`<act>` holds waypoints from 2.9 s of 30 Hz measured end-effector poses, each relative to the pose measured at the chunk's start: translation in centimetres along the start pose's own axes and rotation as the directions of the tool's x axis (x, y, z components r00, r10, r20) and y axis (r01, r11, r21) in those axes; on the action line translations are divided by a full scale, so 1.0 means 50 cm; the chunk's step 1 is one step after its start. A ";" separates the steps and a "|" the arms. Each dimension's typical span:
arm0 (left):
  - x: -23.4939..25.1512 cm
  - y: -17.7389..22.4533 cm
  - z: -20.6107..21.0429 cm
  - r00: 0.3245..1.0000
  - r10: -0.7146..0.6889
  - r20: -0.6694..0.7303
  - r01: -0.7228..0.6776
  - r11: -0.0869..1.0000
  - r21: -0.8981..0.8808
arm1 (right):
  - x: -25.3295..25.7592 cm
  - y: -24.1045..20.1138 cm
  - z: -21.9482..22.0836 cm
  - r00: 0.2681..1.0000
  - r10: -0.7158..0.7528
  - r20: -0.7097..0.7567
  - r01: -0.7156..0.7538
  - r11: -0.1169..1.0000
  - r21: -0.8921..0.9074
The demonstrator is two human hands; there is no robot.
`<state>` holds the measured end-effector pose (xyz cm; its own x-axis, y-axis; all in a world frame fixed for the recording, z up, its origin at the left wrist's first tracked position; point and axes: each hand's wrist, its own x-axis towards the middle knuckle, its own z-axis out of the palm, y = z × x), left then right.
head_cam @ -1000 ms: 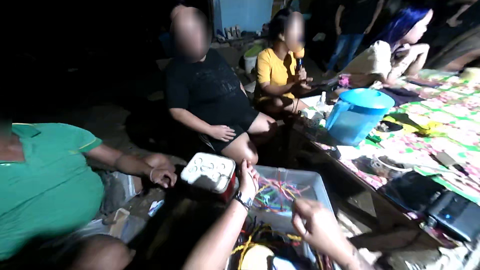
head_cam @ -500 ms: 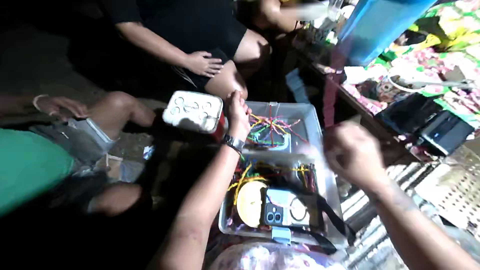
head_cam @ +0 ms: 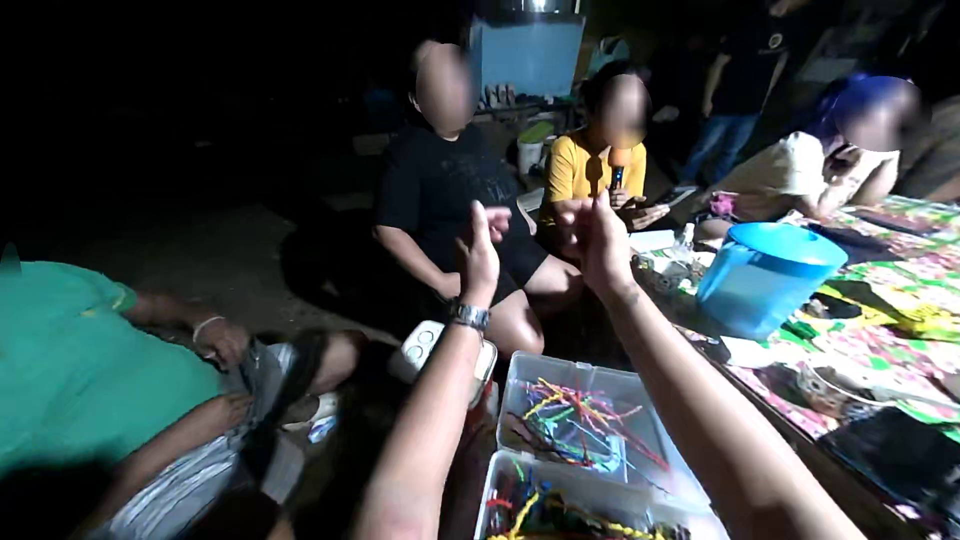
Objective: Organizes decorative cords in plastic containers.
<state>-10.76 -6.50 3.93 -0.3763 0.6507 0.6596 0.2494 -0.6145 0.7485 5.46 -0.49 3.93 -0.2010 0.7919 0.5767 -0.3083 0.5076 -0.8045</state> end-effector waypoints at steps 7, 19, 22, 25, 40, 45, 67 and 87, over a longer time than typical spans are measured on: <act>0.174 0.031 -0.071 0.964 0.232 -0.128 -0.221 0.971 0.092 | 0.157 -0.051 0.128 0.994 0.113 0.007 -0.112 0.979 0.169; 0.147 0.101 -0.103 0.969 0.159 -0.187 -0.156 0.987 0.032 | 0.119 -0.095 0.174 0.992 0.120 0.027 -0.123 0.954 0.272; 0.113 0.123 -0.098 0.970 0.109 -0.217 -0.121 0.992 -0.043 | 0.078 -0.109 0.154 0.989 0.147 -0.010 -0.140 0.956 0.258; 0.091 0.138 -0.098 0.961 0.041 -0.274 -0.081 0.987 -0.136 | 0.048 -0.133 0.136 0.988 0.155 -0.011 -0.149 0.965 0.217; 0.061 0.100 0.006 0.937 -0.072 -0.342 -0.062 0.929 -0.366 | 0.011 -0.123 0.084 0.992 0.092 0.086 -0.109 0.969 0.223; 0.131 0.045 -0.035 0.995 -0.073 -0.066 0.057 0.974 -0.220 | 0.101 -0.078 0.094 0.991 0.112 0.069 -0.122 0.978 0.169; 0.167 -0.029 -0.094 0.961 0.028 -0.277 -0.096 0.967 -0.236 | 0.182 0.013 0.164 0.989 0.128 0.079 -0.148 0.923 0.356; -0.352 -0.309 0.348 0.192 -0.664 0.722 -0.141 0.710 0.690 | -0.346 0.158 -0.287 0.454 0.839 -0.300 -0.278 -0.186 -0.942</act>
<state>7.55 -0.71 -18.05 0.4068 0.8552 -0.3210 0.8458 -0.2198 0.4861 19.86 -5.29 -14.47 -0.0712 0.8874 -0.4555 0.9895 0.0053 -0.1444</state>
